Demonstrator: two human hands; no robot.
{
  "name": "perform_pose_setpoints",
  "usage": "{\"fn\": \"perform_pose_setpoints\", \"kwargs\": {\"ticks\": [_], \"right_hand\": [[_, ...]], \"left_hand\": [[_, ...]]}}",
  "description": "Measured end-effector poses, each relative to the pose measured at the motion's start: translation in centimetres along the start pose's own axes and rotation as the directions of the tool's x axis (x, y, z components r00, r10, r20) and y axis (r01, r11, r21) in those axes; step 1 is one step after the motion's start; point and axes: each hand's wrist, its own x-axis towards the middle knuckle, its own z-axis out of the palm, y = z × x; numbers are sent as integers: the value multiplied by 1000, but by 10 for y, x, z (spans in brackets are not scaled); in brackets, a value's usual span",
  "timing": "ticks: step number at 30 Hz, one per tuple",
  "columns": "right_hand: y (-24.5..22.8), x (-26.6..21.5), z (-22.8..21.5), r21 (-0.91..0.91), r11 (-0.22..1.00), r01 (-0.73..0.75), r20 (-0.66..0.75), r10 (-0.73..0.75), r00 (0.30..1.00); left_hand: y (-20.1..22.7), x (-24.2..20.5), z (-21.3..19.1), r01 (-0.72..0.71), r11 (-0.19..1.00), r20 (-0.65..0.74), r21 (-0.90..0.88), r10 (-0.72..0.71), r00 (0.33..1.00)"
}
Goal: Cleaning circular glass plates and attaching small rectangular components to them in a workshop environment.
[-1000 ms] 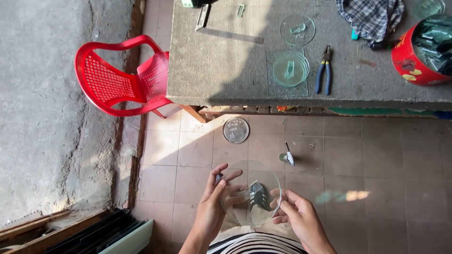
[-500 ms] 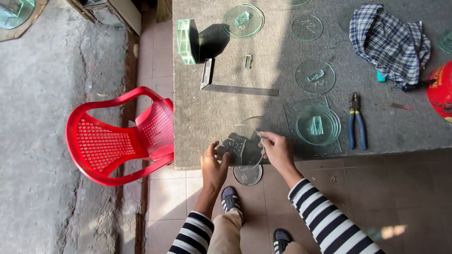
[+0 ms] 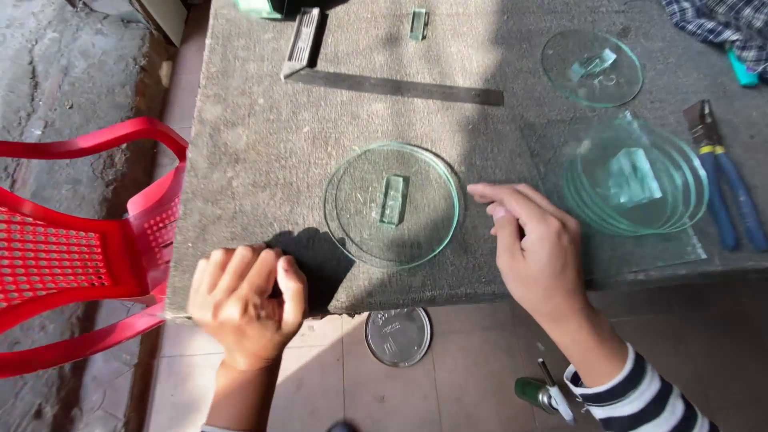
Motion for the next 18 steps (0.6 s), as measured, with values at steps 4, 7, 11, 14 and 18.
{"fn": "perform_pose_setpoints", "kwargs": {"ticks": [4,7,11,14,18], "right_hand": [[5,2,4,-108,984,138,-54,-145,988],[22,10,3,-154,982,107,-64,-118,991],[32,24,3,-119,992,48,-68,-57,996],[45,26,3,-164,983,86,-98,-103,990],[48,-8,14,-445,834,327,-161,-434,887]], "left_hand": [[-12,-22,22,-93,995,-243,46,101,965],[-20,-28,40,-106,986,-359,125,145,922],[-26,-20,44,-176,974,-398,143,220,891],[-26,-18,46,-189,975,-396,115,219,892],[-8,-47,28,-229,973,-322,18,222,920]]}}
